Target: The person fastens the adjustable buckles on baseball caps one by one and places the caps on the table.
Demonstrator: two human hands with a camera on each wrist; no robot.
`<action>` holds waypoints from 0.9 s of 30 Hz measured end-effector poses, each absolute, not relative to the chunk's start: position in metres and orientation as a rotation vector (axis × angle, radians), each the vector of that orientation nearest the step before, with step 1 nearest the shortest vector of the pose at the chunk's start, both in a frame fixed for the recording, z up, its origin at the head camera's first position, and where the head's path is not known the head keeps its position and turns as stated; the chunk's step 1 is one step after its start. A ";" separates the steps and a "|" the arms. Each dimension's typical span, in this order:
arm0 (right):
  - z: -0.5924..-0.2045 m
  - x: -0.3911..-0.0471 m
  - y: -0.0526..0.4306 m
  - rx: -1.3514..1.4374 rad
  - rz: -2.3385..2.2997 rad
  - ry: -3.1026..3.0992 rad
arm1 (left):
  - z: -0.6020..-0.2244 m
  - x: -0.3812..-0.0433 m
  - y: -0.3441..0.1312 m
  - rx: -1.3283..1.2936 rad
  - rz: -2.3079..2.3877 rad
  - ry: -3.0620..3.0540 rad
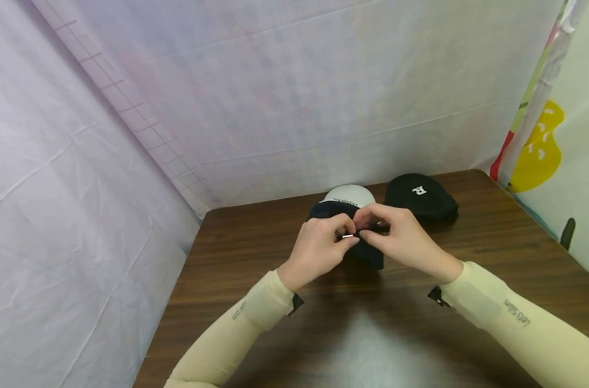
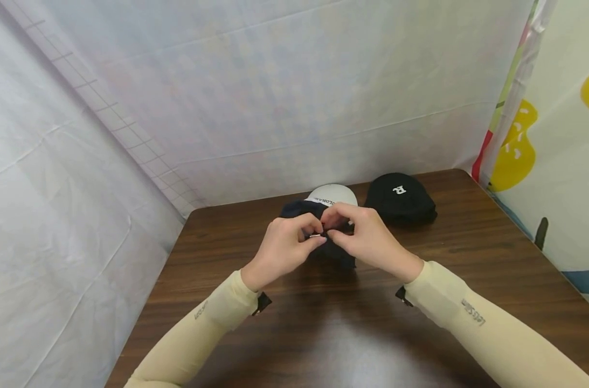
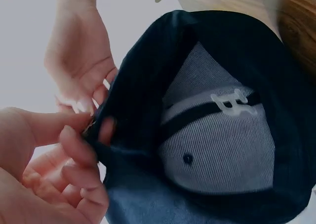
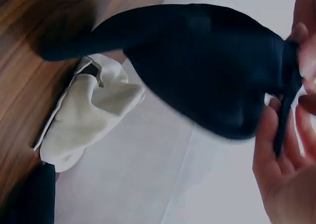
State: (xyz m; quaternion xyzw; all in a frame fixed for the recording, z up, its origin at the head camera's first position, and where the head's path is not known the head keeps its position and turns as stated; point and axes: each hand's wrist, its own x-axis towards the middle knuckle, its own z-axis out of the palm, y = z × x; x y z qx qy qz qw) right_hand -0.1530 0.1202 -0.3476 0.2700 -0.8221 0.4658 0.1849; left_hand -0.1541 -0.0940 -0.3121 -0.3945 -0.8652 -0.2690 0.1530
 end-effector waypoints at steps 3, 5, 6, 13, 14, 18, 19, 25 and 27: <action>-0.346 -0.157 0.125 0.648 1.268 -2.297 | -0.314 -0.152 -0.094 -1.141 -0.768 -2.471; -0.348 -0.160 0.128 0.574 1.225 -2.296 | -0.315 -0.150 -0.093 -1.161 -0.748 -2.474; -0.349 -0.162 0.129 0.547 1.203 -2.307 | -0.316 -0.149 -0.093 -1.171 -0.734 -2.482; -0.357 -0.170 0.127 0.508 1.289 -2.480 | -0.316 -0.142 -0.089 -1.226 -0.621 -2.531; -0.357 -0.170 0.126 0.517 1.311 -2.494 | -0.316 -0.141 -0.089 -1.231 -0.612 -2.537; -0.358 -0.171 0.123 0.560 1.343 -2.522 | -0.316 -0.139 -0.088 -1.246 -0.578 -2.551; -0.359 -0.172 0.122 0.575 1.333 -2.524 | -0.316 -0.139 -0.089 -1.250 -0.575 -2.556; -0.361 -0.171 0.119 0.649 1.263 -2.510 | -0.317 -0.138 -0.091 -1.268 -0.583 -2.555; -0.362 -0.171 0.119 0.662 1.256 -2.499 | -0.316 -0.139 -0.092 -1.256 -0.595 -2.528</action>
